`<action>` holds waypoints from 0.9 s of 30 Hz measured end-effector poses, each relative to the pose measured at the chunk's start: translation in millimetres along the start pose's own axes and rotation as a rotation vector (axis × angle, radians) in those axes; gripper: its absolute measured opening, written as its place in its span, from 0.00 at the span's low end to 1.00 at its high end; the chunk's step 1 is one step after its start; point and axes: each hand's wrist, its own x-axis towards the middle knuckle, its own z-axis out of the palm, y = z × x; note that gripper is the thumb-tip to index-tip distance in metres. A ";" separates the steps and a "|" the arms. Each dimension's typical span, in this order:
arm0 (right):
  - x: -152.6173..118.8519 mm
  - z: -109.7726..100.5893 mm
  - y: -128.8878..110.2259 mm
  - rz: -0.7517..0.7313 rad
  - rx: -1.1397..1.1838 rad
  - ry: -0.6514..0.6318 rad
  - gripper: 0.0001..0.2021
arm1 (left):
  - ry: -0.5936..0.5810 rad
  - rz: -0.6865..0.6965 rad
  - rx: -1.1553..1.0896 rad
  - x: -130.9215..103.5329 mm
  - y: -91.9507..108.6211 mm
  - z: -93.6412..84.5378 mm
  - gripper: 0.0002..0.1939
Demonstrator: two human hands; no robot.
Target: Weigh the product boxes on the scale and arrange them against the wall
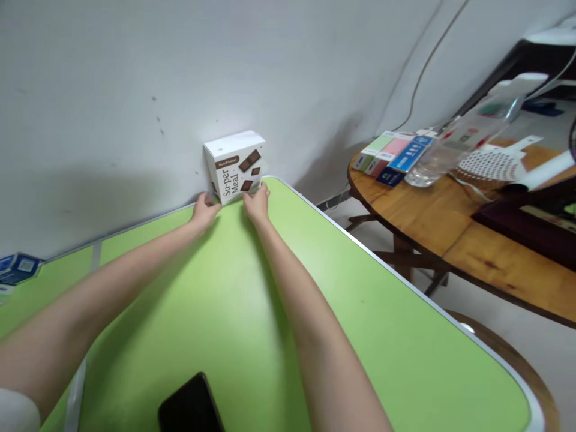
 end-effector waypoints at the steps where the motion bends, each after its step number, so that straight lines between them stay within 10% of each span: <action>1: -17.3 -0.8 -9.5 0.013 -0.004 -0.021 0.26 | -0.036 -0.008 0.013 -15.0 1.2 -11.9 0.30; 6: -136.8 -12.9 -70.3 -0.110 0.034 -0.430 0.12 | -0.286 -0.015 0.059 -118.8 -4.7 -97.1 0.21; 10: -223.8 -30.5 -136.6 -0.437 -0.040 -0.840 0.14 | -0.579 0.190 0.284 -213.6 -2.5 -172.7 0.35; 17: -322.7 -23.8 -248.3 -0.650 -0.278 -1.296 0.19 | -0.720 0.521 0.481 -327.4 6.0 -266.5 0.37; 23: -372.5 29.2 -296.0 -0.575 -0.217 -1.537 0.25 | -0.596 0.430 0.474 -378.1 -43.6 -336.4 0.42; 27: -379.7 70.0 -317.8 -0.651 -0.252 -1.479 0.26 | -0.268 0.276 0.430 -392.2 -84.3 -391.4 0.43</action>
